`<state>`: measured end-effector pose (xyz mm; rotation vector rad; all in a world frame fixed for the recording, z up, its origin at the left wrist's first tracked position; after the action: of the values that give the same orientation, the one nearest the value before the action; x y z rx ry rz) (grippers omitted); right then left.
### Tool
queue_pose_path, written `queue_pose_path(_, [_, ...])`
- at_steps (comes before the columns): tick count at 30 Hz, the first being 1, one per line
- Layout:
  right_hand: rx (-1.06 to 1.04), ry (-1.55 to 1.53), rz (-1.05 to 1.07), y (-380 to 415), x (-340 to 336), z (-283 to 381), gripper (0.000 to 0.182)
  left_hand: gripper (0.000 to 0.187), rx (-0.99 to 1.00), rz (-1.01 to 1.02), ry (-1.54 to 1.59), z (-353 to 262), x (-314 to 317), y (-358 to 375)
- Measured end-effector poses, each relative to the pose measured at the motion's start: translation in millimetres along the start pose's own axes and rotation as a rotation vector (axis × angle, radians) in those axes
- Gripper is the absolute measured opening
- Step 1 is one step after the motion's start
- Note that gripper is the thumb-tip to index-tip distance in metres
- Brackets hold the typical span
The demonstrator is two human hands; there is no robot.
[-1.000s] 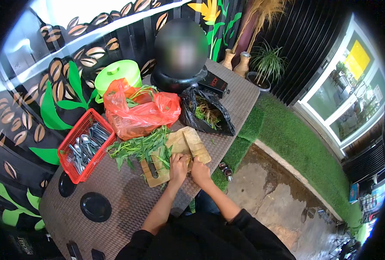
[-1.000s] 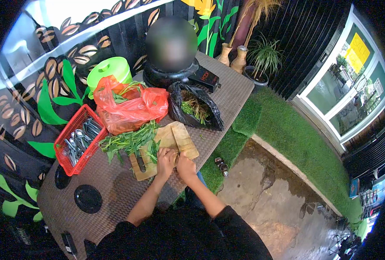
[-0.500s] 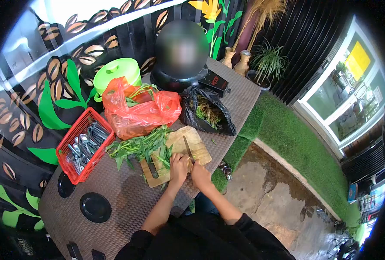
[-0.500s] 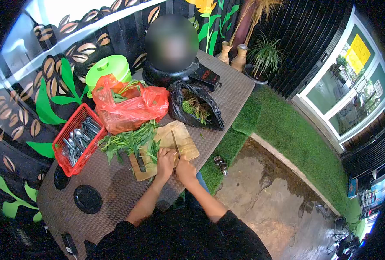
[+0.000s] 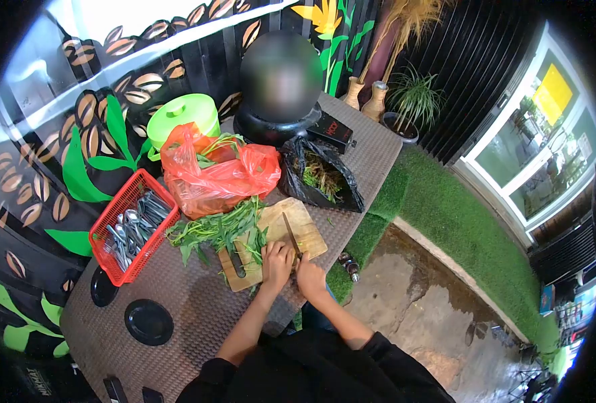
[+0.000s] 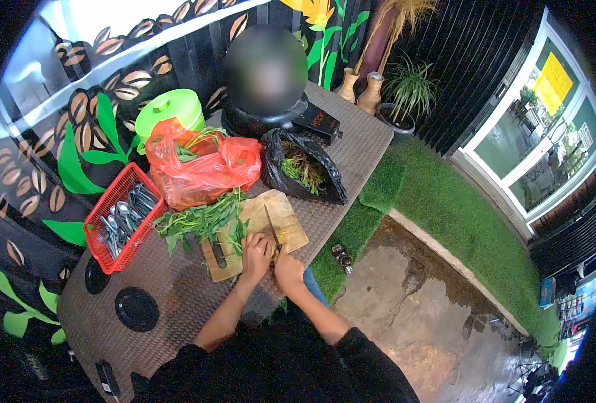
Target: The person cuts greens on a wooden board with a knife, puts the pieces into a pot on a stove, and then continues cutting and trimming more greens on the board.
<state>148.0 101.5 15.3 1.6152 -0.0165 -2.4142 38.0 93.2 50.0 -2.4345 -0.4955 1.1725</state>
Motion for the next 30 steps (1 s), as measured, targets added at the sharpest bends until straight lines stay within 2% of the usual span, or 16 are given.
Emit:
queue_pose_path(2, [-0.007, -0.001, 0.024, -2.9, -3.9, -4.4, 0.032, 0.011, 0.053, 0.0, 0.016, -7.0, -5.9, 0.1])
queue_pose_path(6, [-0.055, 0.034, 0.028, -9.2, -16.8, -5.9, 0.031, 0.011, 0.022, 0.033, 0.122, 5.5, 5.2, -5.6])
queue_pose_path(8, [-0.071, 0.052, 0.036, -10.2, -15.9, -6.2, 0.03, 0.013, -0.112, 0.095, 0.225, 9.2, 7.3, -10.0])
queue_pose_path(11, [-0.054, 0.076, 0.046, -3.5, -16.2, 2.0, 0.026, 0.014, -0.132, 0.032, 0.226, 14.2, 11.0, -7.0])
queue_pose_path(13, [-0.022, 0.085, 0.022, 5.6, -8.7, 6.9, 0.017, 0.014, -0.126, 0.027, 0.24, 15.1, 12.1, -6.5])
queue_pose_path(18, [-0.102, 0.041, -0.03, -17.8, -10.2, 9.2, 0.017, 0.018, -0.117, 0.049, 0.263, 12.5, 10.8, -5.7])
queue_pose_path(20, [-0.144, 0.056, -0.04, -15.6, -11.5, 11.7, 0.018, 0.015, -0.088, -0.009, 0.27, 12.2, 8.0, -5.2])
queue_pose_path(22, [-0.056, 0.043, -0.011, -1.2, -9.4, 10.2, 0.018, 0.015, -0.096, -0.009, 0.262, 12.2, 6.9, -6.0])
queue_pose_path(25, [-0.069, -0.033, -0.035, -13.1, -3.8, 12.7, 0.026, 0.016, -0.129, 0.004, 0.252, 10.7, 6.1, -7.4])
queue_pose_path(30, [-0.037, -0.057, -0.001, -5.7, -4.5, 11.9, 0.025, 0.017, -0.139, -0.006, 0.283, 18.1, 9.7, -5.4])
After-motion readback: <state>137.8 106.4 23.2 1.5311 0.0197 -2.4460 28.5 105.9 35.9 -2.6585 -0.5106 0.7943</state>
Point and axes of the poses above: each hand's wrist, its own y-axis away from the middle knuckle, its own x-axis out of the palm, z = x × y, the point moved 7 cm from there along -y, towards the middle knuckle, and after that the axes turned 2 degrees about z, right-handed, at the moved point
